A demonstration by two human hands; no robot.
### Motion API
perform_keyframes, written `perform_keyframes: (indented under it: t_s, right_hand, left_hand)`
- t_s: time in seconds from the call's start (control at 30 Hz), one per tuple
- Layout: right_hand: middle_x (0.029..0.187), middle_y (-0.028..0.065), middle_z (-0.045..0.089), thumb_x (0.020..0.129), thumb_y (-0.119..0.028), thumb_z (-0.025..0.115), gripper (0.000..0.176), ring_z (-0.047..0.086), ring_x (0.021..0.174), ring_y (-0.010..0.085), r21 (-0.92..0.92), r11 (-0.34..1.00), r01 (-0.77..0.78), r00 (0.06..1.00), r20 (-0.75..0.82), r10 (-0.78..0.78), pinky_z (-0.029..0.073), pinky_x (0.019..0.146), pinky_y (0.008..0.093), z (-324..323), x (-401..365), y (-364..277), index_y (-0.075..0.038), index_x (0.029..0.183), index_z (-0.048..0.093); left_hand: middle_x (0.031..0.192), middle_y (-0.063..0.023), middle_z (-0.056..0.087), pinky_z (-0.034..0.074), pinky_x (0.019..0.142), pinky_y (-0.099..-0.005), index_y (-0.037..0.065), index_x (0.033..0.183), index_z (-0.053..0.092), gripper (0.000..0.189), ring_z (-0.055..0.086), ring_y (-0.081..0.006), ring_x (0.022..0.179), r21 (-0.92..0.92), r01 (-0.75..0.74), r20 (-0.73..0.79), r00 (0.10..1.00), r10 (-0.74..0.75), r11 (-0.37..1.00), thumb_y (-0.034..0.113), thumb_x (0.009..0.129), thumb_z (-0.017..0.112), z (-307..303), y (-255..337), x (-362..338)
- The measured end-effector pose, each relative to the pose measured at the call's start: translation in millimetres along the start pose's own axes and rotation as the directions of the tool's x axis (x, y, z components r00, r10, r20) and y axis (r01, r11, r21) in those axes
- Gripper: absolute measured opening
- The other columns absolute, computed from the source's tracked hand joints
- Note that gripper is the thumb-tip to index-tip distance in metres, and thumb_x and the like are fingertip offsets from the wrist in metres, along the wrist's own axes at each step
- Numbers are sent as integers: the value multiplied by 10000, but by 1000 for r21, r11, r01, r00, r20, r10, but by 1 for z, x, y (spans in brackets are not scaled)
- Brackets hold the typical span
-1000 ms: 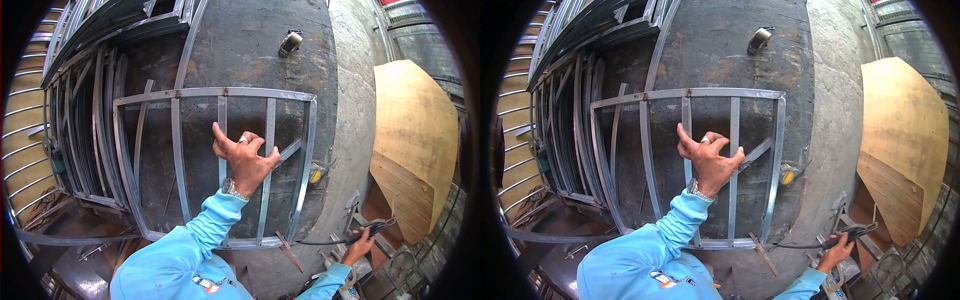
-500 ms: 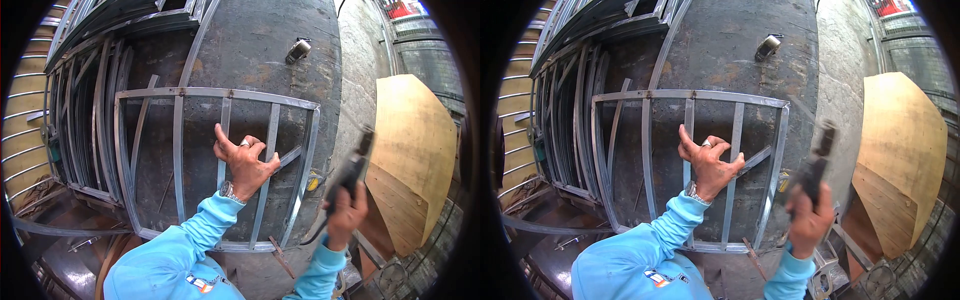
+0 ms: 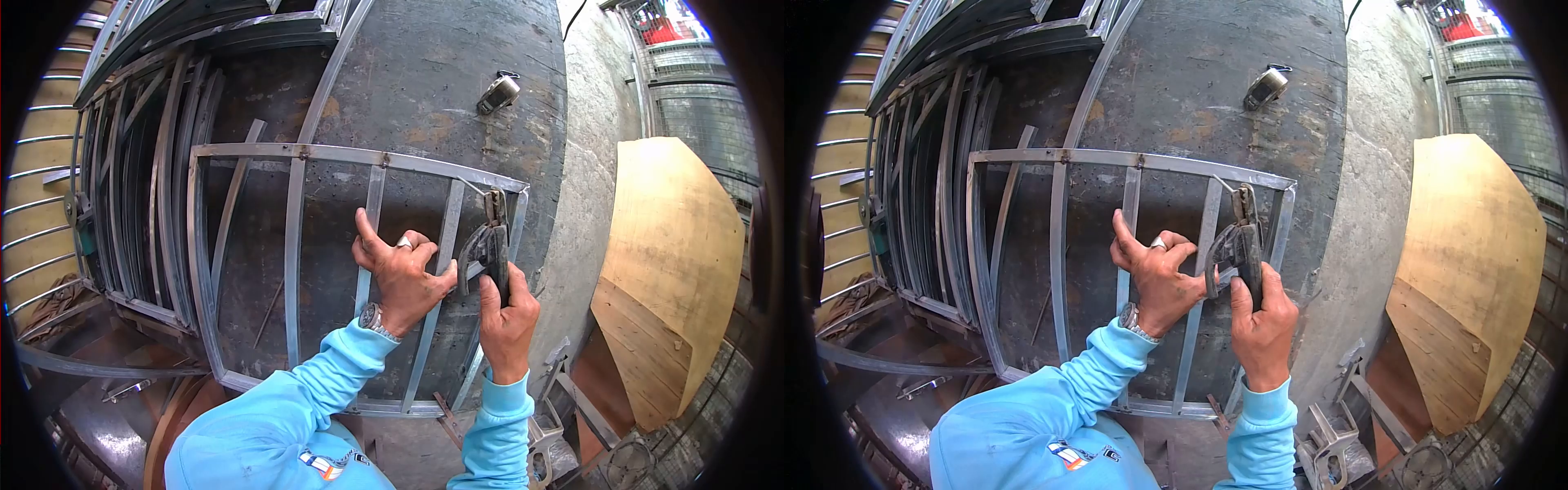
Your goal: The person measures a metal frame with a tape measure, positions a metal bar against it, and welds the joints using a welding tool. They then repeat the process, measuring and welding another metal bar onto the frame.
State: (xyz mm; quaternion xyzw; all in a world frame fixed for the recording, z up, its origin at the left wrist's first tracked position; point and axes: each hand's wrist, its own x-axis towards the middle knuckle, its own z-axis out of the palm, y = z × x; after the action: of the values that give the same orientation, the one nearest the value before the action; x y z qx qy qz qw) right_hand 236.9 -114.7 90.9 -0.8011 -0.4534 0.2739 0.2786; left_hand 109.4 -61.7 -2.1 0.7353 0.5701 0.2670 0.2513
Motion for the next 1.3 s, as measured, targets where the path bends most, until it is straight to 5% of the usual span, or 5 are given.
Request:
perform_keyframes:
  t_s: [0.7, 0.87, 0.97, 1.03, 1.3]
  right_hand:
    - [914, 239, 703, 947, -132, 669, 310, 721, 820, 390, -37, 999, 12, 1000, -5, -12, 537, 686, 425, 5, 0, 1, 59, 1183, 609]
    - [925, 234, 705, 948, -141, 668, 298, 719, 841, 390, -19, 999, 31, 999, -5, -32, 536, 696, 437, 6, 1, 0, 47, 1173, 614]
    - [935, 243, 698, 947, -146, 670, 303, 708, 843, 412, -46, 999, 28, 1000, -13, -29, 532, 702, 448, 5, 1, -1, 51, 1170, 613]
    - [937, 253, 693, 943, -145, 674, 313, 701, 843, 425, -71, 997, 22, 999, -28, -24, 530, 699, 446, 6, 0, 0, 57, 1173, 613]
    - [915, 195, 718, 938, -158, 679, 316, 708, 768, 320, 190, 967, -172, 985, 21, 172, 532, 683, 366, 6, -2, 4, 48, 1174, 634]
  left_hand:
    - [774, -12, 655, 116, 1037, -682, 84, 774, 756, 365, 95, -545, 1407, -18, 16, 30, 999, -15, 1000, 429, 681, 827, 0, 0, 0]
    - [815, -65, 702, 113, 1110, -691, 34, 826, 756, 454, 711, -253, 828, -189, -4, 76, 997, 19, 982, 473, 722, 801, -1, -9, 0]
    - [801, -46, 690, 125, 1089, -689, 40, 825, 756, 449, 625, -342, 1102, -84, 61, 90, 994, -54, 995, 471, 711, 807, -7, 1, 3]
    - [798, -2, 662, 140, 1028, -692, 71, 798, 754, 385, 130, -548, 1392, -4, 13, 26, 1000, -13, 1000, 434, 687, 816, -7, 4, 3]
    - [789, -2, 663, 130, 1042, -683, 82, 786, 758, 336, 185, -516, 1395, 6, 26, 35, 999, -27, 1000, 405, 705, 806, -8, 5, 2]
